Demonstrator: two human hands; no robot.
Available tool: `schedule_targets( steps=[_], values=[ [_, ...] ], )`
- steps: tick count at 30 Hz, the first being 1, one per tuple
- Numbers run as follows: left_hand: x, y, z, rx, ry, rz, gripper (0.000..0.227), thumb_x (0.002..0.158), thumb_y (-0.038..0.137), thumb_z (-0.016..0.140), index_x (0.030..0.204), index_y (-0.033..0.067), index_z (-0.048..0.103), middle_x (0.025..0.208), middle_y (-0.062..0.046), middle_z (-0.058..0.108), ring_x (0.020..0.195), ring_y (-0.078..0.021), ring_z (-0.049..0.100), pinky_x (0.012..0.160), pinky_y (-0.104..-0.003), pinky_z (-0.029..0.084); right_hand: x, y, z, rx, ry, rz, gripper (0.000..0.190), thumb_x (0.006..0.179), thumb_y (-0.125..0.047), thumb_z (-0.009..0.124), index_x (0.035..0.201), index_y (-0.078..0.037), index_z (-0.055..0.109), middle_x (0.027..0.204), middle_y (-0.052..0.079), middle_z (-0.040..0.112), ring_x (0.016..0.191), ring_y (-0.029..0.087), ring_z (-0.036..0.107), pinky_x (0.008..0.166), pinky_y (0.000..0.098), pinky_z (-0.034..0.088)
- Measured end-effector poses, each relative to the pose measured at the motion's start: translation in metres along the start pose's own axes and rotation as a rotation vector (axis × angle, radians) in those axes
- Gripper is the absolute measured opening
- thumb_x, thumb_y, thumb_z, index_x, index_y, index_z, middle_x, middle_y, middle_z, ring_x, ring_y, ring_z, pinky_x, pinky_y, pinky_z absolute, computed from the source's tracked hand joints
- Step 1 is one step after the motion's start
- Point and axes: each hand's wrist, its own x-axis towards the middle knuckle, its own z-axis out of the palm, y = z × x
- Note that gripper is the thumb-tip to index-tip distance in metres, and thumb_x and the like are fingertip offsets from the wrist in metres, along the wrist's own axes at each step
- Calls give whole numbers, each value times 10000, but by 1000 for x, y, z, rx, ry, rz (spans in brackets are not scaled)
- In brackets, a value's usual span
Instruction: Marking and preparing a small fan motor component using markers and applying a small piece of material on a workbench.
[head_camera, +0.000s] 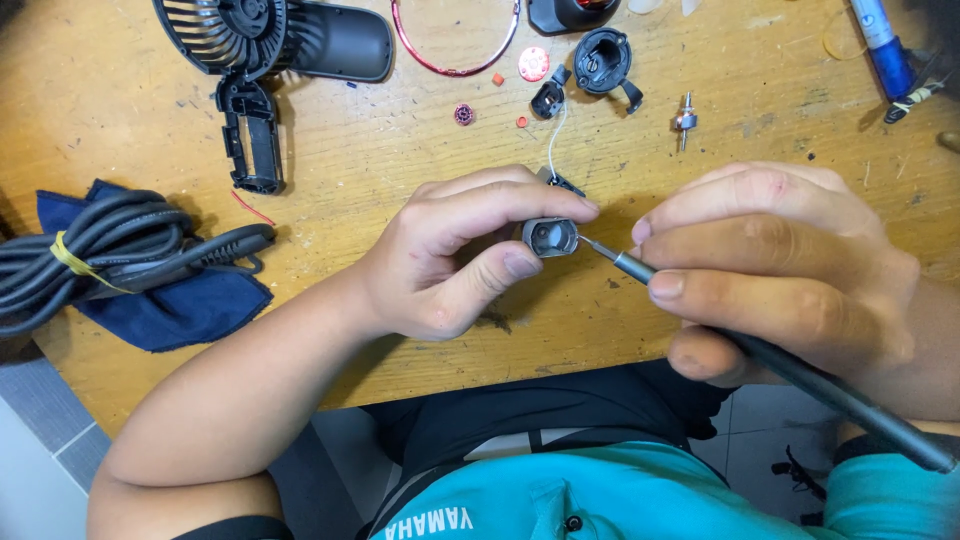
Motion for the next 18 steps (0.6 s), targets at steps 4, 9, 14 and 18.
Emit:
schedule_targets(
  steps=[4,9,14,18],
  values=[
    [0,-2,1,12,12,1,412,1246,284,572,1523,-7,666,1135,-137,706,960,-273,678,904,-375,549,-4,1,3,-8,35,-1,339,1090,-335,588,1166,-9,645,1031,185,800,989,390,849,886,506,764],
    [0,-2,1,6,33,18,370,1216,215,683,1512,-4,662,1221,-167,748,1046,-292,728,940,-379,577,-2,-11,-9,10,-75,141,339,1093,-334,594,1271,-45,604,1221,203,797,1188,439,880,989,518,742],
    [0,-2,1,12,38,11,374,1216,231,687,1510,-1,669,1171,-144,727,1007,-270,702,918,-370,564,-3,-11,-6,57,-28,137,329,1095,-322,571,1248,-30,587,1184,223,797,1242,501,918,991,539,787],
    [-1,-4,2,4,45,1,360,1217,203,707,1522,16,672,1154,-128,716,981,-242,688,894,-348,568,4,-26,-14,64,-101,248,317,1095,-284,599,1320,-62,574,1297,199,805,1350,434,921,1005,479,749]
  ],
)
